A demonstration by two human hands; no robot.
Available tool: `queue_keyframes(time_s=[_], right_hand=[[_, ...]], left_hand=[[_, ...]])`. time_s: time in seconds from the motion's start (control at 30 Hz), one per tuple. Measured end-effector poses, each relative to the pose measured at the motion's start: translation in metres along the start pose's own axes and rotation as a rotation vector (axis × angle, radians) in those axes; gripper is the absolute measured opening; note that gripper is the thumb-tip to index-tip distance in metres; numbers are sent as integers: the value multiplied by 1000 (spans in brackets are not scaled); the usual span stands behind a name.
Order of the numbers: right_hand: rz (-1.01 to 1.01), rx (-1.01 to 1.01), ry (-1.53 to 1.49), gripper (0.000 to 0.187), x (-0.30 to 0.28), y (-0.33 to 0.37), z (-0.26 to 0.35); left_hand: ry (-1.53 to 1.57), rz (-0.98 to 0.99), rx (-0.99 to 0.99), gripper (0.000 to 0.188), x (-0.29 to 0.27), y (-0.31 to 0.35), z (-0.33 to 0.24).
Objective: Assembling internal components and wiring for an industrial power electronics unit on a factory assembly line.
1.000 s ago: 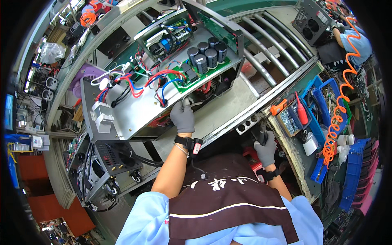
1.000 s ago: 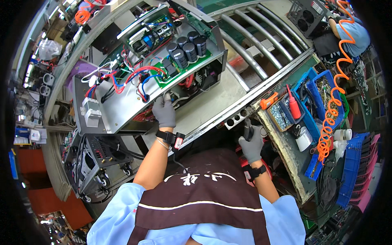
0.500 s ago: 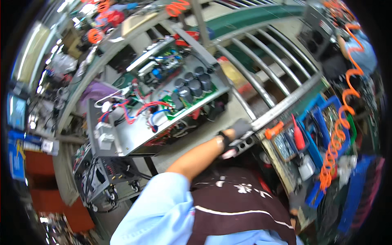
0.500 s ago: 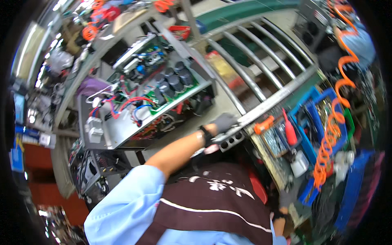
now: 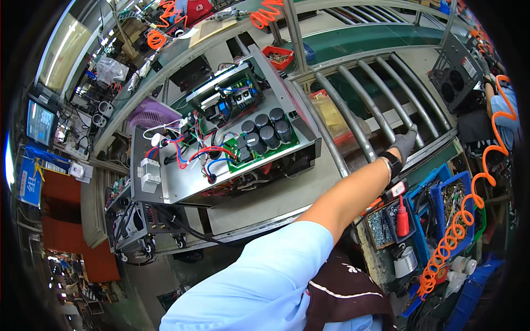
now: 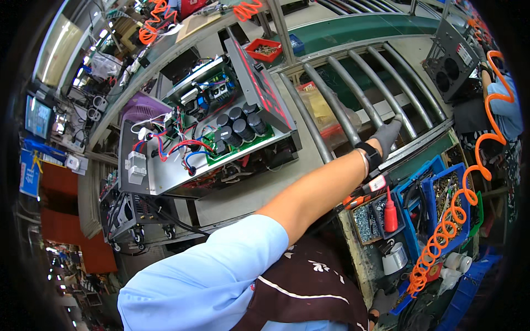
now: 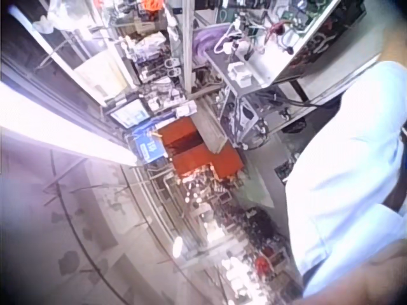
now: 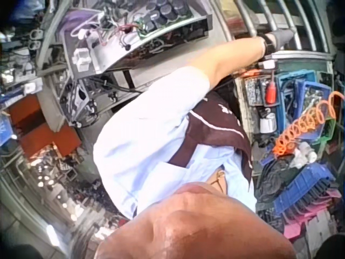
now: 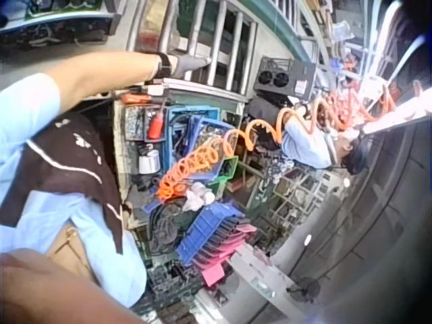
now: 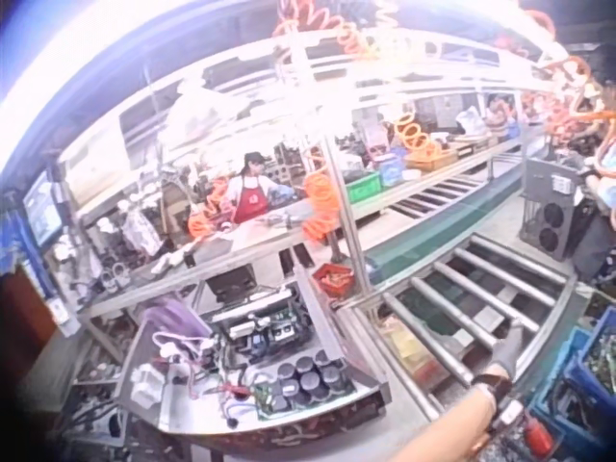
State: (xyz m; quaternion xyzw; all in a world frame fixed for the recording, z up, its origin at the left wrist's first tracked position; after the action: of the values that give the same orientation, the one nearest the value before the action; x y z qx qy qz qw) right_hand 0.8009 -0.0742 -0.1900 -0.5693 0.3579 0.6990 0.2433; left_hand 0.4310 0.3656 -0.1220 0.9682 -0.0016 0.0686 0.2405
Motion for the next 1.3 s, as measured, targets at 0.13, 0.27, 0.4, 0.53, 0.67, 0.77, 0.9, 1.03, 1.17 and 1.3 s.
queue_keyframes(time_s=[0.13,0.27,0.4,0.53,0.67,0.77,0.9,1.03,1.17,1.3], right_hand=[[40,-113,-119,61,5,6,-9],[19,-200,-202,57,8,-22,30],[-53,-237,-264,52,-6,-46,15],[-129,-224,-499,46,27,-39,84],[-212,-201,-679,41,21,-49,109],[-278,-162,-768,37,5,-56,98],[-485,-113,-737,30,-30,-53,31],[-354,-292,-1048,16,-69,-39,197],[-168,-332,-678,23,-47,-37,187],[-136,-573,-429,39,-51,-19,233]], left_hand=[[-475,68,176,83,24,9,-8],[-461,238,412,37,-17,85,-17],[-373,544,465,43,-86,195,-38],[-414,355,408,43,-213,283,-28],[-233,-203,277,33,-310,405,-39],[-275,-1106,481,21,-404,514,-35],[-159,-1507,753,26,-453,515,-49],[-290,-986,674,29,-376,349,-37],[-362,-741,735,32,-344,271,-39],[-443,-933,811,35,-385,304,-46]])
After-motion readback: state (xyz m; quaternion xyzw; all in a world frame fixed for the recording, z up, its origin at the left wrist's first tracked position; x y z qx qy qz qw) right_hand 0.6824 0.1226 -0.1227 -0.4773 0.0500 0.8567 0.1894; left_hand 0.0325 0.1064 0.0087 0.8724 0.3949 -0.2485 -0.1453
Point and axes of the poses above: each hand's wrist, its own y-axis away from the middle knuckle, its own x-axis out of the palm, z = x × y, the point moved 8 cm from there along -y, towards the middle knuckle, and after that the axes turned 4 degrees about -y, right-handed, at the moved point
